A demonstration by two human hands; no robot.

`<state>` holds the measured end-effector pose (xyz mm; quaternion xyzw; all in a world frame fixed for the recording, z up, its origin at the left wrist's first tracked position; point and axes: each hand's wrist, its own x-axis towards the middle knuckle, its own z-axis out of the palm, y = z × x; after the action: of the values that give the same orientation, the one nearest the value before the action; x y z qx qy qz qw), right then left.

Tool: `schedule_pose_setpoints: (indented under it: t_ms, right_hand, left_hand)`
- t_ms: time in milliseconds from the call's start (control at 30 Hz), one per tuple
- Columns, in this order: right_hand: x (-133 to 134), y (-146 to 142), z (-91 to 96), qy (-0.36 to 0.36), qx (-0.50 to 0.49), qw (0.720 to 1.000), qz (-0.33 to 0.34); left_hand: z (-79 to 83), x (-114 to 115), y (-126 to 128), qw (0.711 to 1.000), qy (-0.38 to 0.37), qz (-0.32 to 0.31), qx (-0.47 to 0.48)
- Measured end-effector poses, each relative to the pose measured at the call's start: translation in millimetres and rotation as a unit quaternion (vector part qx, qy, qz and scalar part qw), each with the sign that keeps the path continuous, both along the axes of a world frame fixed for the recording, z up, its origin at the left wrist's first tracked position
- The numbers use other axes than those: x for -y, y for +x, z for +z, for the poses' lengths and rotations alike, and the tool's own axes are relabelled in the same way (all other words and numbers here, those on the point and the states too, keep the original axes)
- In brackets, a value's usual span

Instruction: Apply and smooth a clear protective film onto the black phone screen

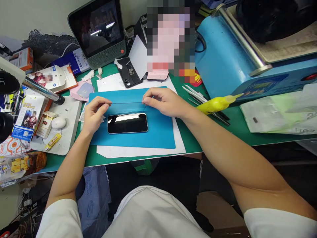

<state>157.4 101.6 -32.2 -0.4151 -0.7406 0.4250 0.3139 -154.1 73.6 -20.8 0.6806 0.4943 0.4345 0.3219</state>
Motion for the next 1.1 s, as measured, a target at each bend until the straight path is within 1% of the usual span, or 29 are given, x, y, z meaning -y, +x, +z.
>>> schedule_pose_setpoints:
  t_ms: [167, 367, 433, 567, 667, 800, 900, 1000, 1100]
  right_hand:
    - [-0.4, 1.9, -1.7, -0.013, 0.02, 0.996, 0.081]
    - [-1.0, 5.2, 2.5, -0.033, 0.088, 0.983, 0.157]
    - [-1.2, 5.6, 2.1, -0.035, 0.09, 0.982, 0.164]
    - [0.6, 5.1, 1.5, -0.035, 0.09, 0.982, 0.161]
    - [4.6, 4.0, 3.4, -0.007, 0.103, 0.983, 0.154]
    - [13.2, 2.7, 6.9, 0.067, 0.12, 0.978, 0.158]
    - [19.3, 2.7, 8.5, 0.115, 0.129, 0.97, 0.17]
    - [22.0, 3.2, 7.5, 0.148, 0.147, 0.962, 0.176]
    - [22.6, 2.6, 4.3, 0.166, 0.159, 0.956, 0.181]
  left_hand:
    - [2.4, 2.0, -0.2, 0.998, 0.059, -0.031, -0.019]
    - [8.3, 5.9, 0.3, 0.989, 0.104, -0.084, -0.058]
    - [11.4, 7.1, 1.1, 0.987, 0.107, -0.097, -0.072]
    - [18.2, 9.1, 0.3, 0.985, 0.089, -0.12, -0.086]
    - [25.1, 9.6, -4.6, 0.979, 0.065, -0.144, -0.127]
    - [34.4, 10.5, -15.3, 0.961, 0.053, -0.174, -0.21]
    - [39.6, 13.1, -21.3, 0.936, 0.005, -0.183, -0.301]
    - [42.9, 16.0, -21.6, 0.905, -0.049, -0.189, -0.379]
    - [43.9, 18.4, -17.7, 0.885, -0.05, -0.201, -0.418]
